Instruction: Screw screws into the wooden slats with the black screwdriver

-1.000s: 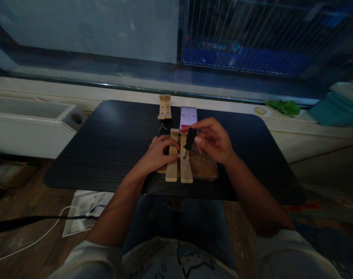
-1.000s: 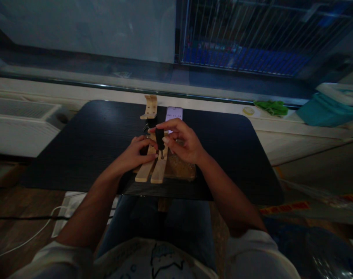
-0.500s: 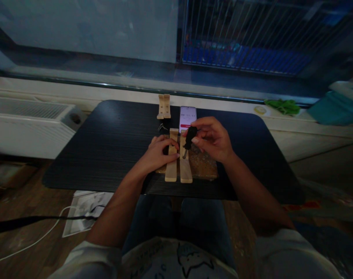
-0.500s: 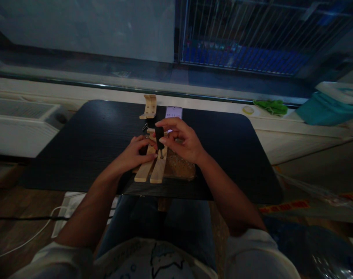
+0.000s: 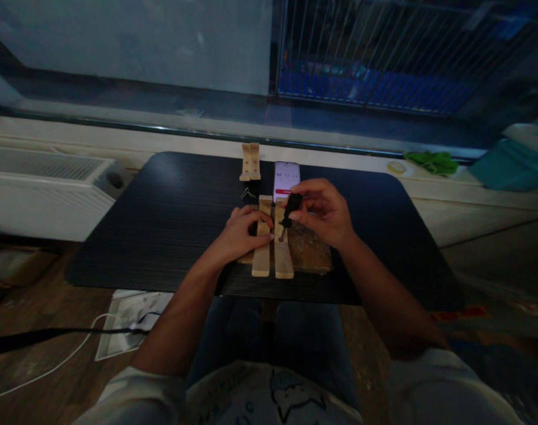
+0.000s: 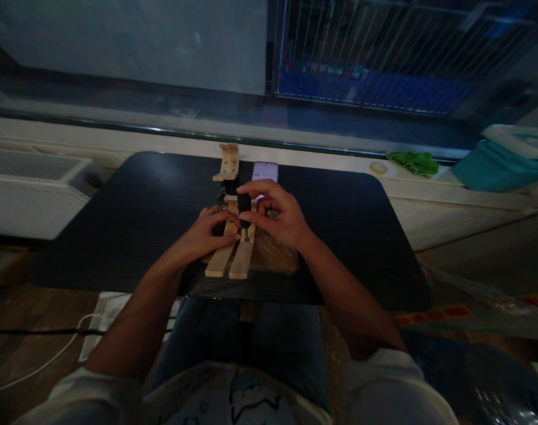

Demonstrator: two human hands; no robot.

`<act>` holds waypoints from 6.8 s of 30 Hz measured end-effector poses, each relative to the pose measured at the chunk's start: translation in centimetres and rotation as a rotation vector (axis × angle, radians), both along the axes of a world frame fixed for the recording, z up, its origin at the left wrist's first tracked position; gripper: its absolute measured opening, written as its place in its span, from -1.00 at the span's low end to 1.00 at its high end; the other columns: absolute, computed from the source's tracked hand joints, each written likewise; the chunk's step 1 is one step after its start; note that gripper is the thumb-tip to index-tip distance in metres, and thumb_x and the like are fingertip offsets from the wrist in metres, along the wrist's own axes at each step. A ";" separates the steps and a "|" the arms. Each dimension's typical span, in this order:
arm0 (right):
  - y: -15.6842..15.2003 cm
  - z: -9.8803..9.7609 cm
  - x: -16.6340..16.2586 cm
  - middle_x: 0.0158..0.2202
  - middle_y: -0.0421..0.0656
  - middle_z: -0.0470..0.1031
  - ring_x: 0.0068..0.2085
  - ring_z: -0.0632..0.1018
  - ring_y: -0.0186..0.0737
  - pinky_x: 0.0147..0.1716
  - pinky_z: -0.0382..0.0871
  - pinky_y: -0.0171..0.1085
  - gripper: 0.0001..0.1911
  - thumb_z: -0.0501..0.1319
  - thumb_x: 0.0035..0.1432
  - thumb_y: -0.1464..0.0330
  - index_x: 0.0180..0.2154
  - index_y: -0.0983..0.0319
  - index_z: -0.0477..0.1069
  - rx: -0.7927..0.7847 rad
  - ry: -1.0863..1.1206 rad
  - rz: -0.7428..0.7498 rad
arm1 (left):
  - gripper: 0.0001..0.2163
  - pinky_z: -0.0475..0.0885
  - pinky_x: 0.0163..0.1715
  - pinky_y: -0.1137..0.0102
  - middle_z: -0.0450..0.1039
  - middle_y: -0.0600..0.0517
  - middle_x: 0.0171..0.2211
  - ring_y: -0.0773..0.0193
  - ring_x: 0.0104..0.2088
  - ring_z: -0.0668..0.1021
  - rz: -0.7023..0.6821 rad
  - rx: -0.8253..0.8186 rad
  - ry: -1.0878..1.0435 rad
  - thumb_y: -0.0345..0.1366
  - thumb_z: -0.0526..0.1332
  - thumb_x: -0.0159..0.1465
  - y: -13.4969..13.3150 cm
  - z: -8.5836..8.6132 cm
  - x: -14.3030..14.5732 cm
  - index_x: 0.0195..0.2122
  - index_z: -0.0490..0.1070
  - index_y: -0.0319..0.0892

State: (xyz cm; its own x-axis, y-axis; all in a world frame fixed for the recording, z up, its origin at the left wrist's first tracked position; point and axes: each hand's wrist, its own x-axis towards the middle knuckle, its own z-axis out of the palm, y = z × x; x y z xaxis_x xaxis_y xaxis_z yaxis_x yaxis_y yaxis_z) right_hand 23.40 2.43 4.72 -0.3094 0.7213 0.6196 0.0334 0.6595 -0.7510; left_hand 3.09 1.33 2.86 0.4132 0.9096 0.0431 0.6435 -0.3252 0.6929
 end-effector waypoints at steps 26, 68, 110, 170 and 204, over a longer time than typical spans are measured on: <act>-0.3 0.0 -0.7 -0.24 -0.27 0.42 -0.54 0.33 -0.44 -0.62 0.31 -0.34 -0.71 0.36 0.02 0.25 -0.19 0.06 0.39 0.051 -0.030 -0.094 | -0.82 0.24 0.05 0.12 0.32 0.02 -0.19 0.05 -0.07 0.32 0.007 0.010 0.014 -0.28 0.29 0.13 0.2 -0.4 0.0 -0.23 0.50 -0.12; -0.3 0.1 0.0 -0.25 -0.28 0.47 -0.49 0.44 -0.48 -0.57 0.30 -0.44 -0.67 0.32 0.11 0.29 -0.07 0.07 0.38 0.001 -0.027 0.024 | -0.83 0.22 0.05 0.13 0.31 0.01 -0.18 0.05 -0.07 0.32 0.014 -0.007 0.016 -0.26 0.28 0.14 0.0 -0.1 0.1 -0.24 0.50 -0.14; -0.7 0.4 0.1 -0.15 -0.21 0.52 -0.60 0.39 -0.55 -0.70 0.28 -0.49 -0.71 0.20 0.21 0.28 -0.03 0.09 0.27 -0.151 -0.041 0.166 | -0.81 0.23 0.05 0.11 0.32 0.00 -0.18 0.04 -0.07 0.33 0.009 0.007 0.025 -0.24 0.29 0.13 0.2 -0.3 0.0 -0.23 0.50 -0.13; -1.0 0.7 0.7 -0.15 -0.21 0.55 -0.60 0.37 -0.57 -0.65 0.27 -0.46 -0.76 0.24 0.19 0.37 -0.08 0.13 0.34 -0.098 -0.047 0.154 | -0.85 0.20 0.09 0.11 0.34 0.02 -0.16 0.05 -0.04 0.34 -0.004 0.025 0.003 -0.27 0.30 0.13 0.3 -0.4 0.0 -0.26 0.50 -0.12; -0.5 0.1 -0.3 -0.43 -0.29 0.42 -0.58 0.35 -0.43 -0.60 0.28 -0.34 -0.69 0.33 0.07 0.26 -0.14 0.12 0.35 0.000 -0.089 -0.037 | -0.86 0.25 0.05 0.09 0.35 0.01 -0.21 0.03 -0.07 0.35 0.000 0.045 -0.026 -0.27 0.28 0.14 0.3 -1.1 -0.2 -0.25 0.51 -0.10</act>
State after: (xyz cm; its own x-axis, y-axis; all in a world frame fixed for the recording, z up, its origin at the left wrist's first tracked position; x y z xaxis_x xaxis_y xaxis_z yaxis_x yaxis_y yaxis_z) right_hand 23.13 1.94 4.78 -0.3363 0.7331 0.5912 0.1245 0.6568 -0.7437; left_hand 2.85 1.67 1.73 0.4116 0.9064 0.0944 0.6258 -0.3564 0.6938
